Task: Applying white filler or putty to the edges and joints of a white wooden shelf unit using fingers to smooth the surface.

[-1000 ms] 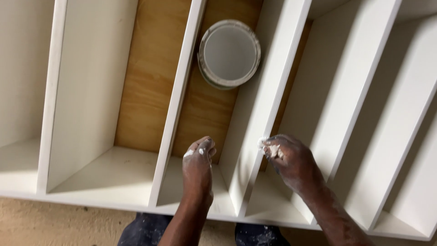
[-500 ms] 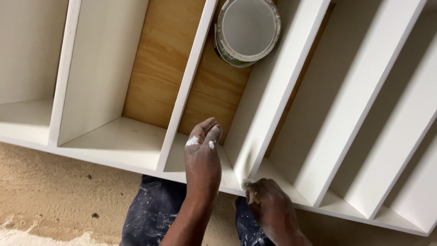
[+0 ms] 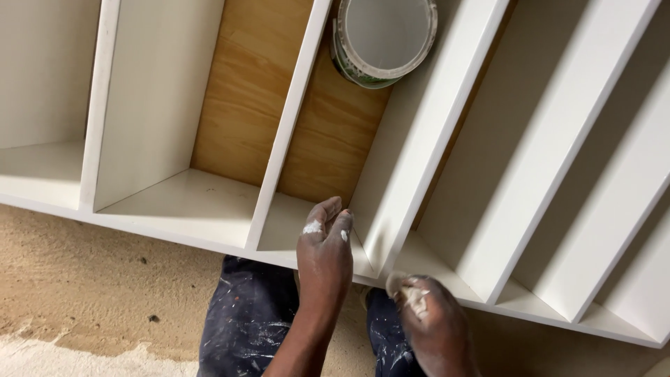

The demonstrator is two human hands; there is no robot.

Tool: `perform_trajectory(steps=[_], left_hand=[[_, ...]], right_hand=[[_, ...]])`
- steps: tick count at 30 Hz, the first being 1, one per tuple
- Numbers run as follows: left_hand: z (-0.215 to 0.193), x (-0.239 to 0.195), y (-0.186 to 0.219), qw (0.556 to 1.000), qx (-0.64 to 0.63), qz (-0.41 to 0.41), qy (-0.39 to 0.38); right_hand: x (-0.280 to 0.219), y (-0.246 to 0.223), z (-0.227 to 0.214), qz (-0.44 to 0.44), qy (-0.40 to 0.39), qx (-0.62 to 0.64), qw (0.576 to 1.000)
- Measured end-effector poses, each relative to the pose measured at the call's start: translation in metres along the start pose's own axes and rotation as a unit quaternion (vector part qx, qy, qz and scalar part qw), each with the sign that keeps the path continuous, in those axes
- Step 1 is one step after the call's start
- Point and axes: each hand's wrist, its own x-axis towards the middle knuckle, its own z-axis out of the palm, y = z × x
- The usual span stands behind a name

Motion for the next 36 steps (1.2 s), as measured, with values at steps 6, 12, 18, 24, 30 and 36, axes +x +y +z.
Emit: perform_trajectory(steps=[6,12,18,24,30,36], left_hand=[[-0.017,0.008,0.004,0.999,-0.023,-0.005,0.026],[-0.023,0.024,-0.037,0.977,-0.157,0.123,0.068],[-0.024,0.019,-0.036,0.954,-0.169,0.229,0.096],[-0.048,-0.013,-0.045,0.923,-0.034,0.379,0.063],[-0.01,-0.037,-0.11,0.954,-0.037,0.285,-0.085],[0.023,-0.104,-0.118,0.943,0.02,0.216,-0.253]], right_hand=[[0.0,0.008,0.003,0.13,0.06,0.132,0.981],[-0.019,-0.005,0.011,0.268,0.096,0.137,0.949],[-0.022,-0.041,0.118,0.058,0.165,0.31,0.935],[-0.024,-0.07,0.098,0.009,0.098,0.148,0.984],[-0.022,0.104,0.079,0.117,0.231,0.135,0.956],[-0.013,0.182,0.025,0.09,0.354,0.181,0.913]])
